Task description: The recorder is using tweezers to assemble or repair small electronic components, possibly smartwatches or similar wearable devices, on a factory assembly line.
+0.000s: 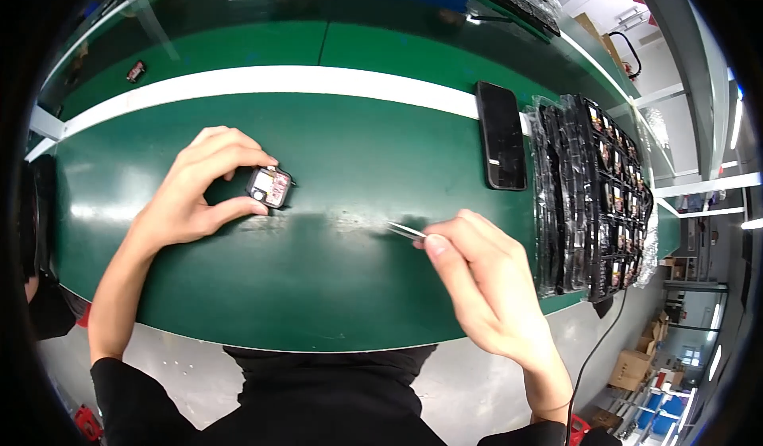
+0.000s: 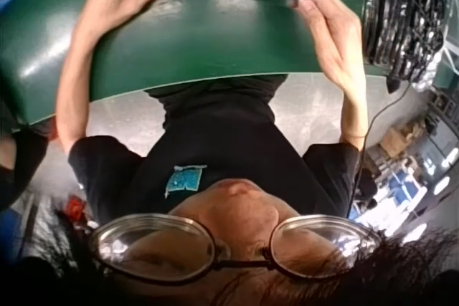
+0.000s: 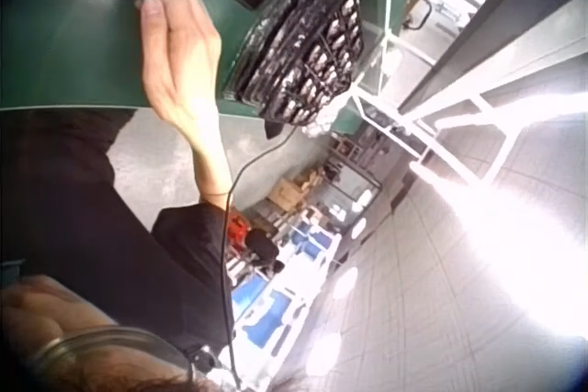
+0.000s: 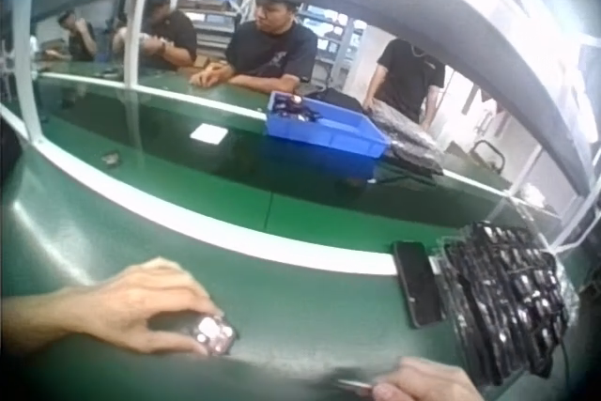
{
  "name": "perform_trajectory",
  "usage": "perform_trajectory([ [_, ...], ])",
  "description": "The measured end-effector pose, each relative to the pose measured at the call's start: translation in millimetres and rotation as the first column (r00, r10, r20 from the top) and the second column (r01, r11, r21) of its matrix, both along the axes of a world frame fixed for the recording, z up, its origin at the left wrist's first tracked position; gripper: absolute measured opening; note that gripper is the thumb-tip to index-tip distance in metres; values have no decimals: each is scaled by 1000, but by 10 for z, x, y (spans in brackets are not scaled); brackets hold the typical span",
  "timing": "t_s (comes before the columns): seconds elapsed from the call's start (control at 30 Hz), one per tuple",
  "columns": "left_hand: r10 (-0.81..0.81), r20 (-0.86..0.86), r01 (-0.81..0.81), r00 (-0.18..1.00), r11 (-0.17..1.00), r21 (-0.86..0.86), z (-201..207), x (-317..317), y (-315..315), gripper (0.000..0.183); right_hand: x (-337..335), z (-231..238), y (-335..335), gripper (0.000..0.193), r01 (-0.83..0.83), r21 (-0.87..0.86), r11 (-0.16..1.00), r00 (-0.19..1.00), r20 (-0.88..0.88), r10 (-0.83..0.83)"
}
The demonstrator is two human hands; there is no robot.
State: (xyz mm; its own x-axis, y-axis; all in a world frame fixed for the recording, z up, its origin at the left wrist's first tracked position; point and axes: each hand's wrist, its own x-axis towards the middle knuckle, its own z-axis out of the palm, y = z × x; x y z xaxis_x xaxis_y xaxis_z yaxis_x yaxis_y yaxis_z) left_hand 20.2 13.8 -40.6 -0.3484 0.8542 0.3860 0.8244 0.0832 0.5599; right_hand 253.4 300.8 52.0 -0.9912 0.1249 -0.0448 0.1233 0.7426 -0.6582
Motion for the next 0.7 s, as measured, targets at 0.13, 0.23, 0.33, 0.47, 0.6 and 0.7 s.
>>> perform_trajectory([
  [0.13,-16,13,16,1000,999,-37,92,24,14,53,-486,-346,-223,13,-131,-194,972,986,-124,108],
  [0.23,-4,-20,2,1000,997,-82,111,17,-2,52,-784,-588,-313,12,-152,-399,904,978,-190,81],
  [0.33,65,56,-59,996,993,-106,122,-9,-29,51,-948,-776,-402,10,-123,-480,869,959,-283,-20],
  [0.47,50,84,-42,995,995,-93,95,-51,-53,56,-939,-797,-466,9,-130,-503,854,971,-238,8],
  [0.6,63,125,-44,990,988,-147,148,-48,-13,55,-951,-806,-397,6,-60,-514,856,979,-197,-50],
  [0.7,83,139,-59,987,983,-172,158,-30,-19,54,-958,-798,-367,5,-111,-343,933,968,-248,24],
])
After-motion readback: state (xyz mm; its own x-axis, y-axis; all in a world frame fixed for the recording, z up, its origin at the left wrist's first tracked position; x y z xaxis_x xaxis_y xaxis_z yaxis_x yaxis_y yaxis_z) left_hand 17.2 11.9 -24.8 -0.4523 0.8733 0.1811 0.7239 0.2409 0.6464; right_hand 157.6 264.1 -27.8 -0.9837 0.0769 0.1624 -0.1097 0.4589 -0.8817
